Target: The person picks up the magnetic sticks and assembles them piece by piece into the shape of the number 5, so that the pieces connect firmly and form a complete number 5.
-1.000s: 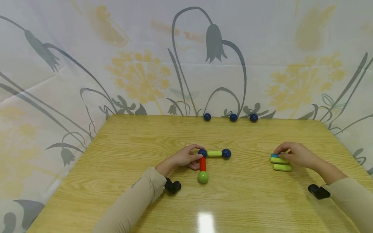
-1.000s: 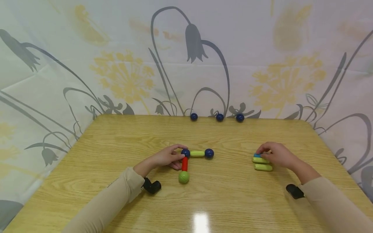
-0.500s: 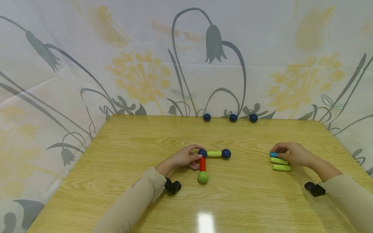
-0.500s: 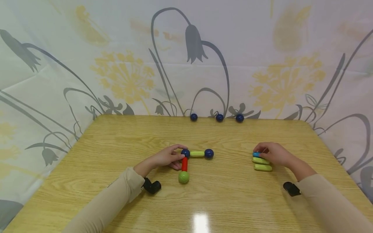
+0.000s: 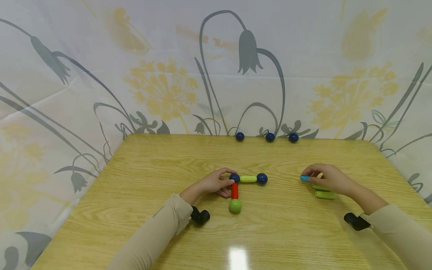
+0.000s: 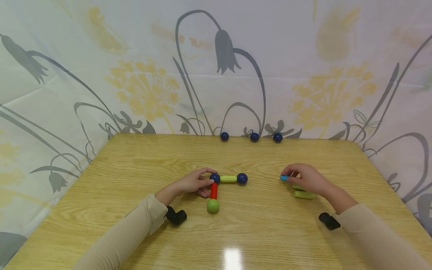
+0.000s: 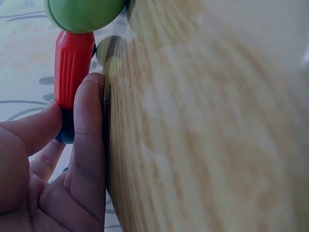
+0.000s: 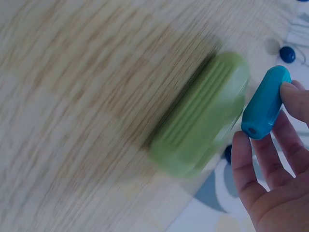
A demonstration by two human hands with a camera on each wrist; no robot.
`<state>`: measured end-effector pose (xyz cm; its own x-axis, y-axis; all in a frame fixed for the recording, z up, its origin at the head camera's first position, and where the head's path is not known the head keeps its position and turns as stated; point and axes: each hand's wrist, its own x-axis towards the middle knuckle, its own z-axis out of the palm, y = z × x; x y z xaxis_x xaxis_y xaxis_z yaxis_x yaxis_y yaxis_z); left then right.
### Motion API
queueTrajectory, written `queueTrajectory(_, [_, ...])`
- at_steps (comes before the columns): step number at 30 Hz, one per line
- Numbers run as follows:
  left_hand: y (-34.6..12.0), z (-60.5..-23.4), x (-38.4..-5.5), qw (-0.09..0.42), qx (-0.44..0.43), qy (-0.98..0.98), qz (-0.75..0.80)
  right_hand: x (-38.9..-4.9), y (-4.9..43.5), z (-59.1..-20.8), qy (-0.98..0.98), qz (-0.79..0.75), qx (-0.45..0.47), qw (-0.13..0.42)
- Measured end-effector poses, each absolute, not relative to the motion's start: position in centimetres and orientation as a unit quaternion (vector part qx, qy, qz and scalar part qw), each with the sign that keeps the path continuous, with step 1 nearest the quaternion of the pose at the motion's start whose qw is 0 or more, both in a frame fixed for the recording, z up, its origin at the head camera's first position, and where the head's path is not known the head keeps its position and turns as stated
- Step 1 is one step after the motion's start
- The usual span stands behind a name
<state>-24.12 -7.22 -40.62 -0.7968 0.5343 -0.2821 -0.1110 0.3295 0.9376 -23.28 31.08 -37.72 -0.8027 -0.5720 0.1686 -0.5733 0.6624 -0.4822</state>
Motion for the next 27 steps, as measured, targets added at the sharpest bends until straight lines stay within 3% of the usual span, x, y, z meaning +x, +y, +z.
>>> queueTrajectory(27, [-7.2, -40.6, -24.1, 0.285, 0.138, 0.766, 0.559, -20.8, 24.6, -37.9, -0.863, 0.319, 0.391, -0.021])
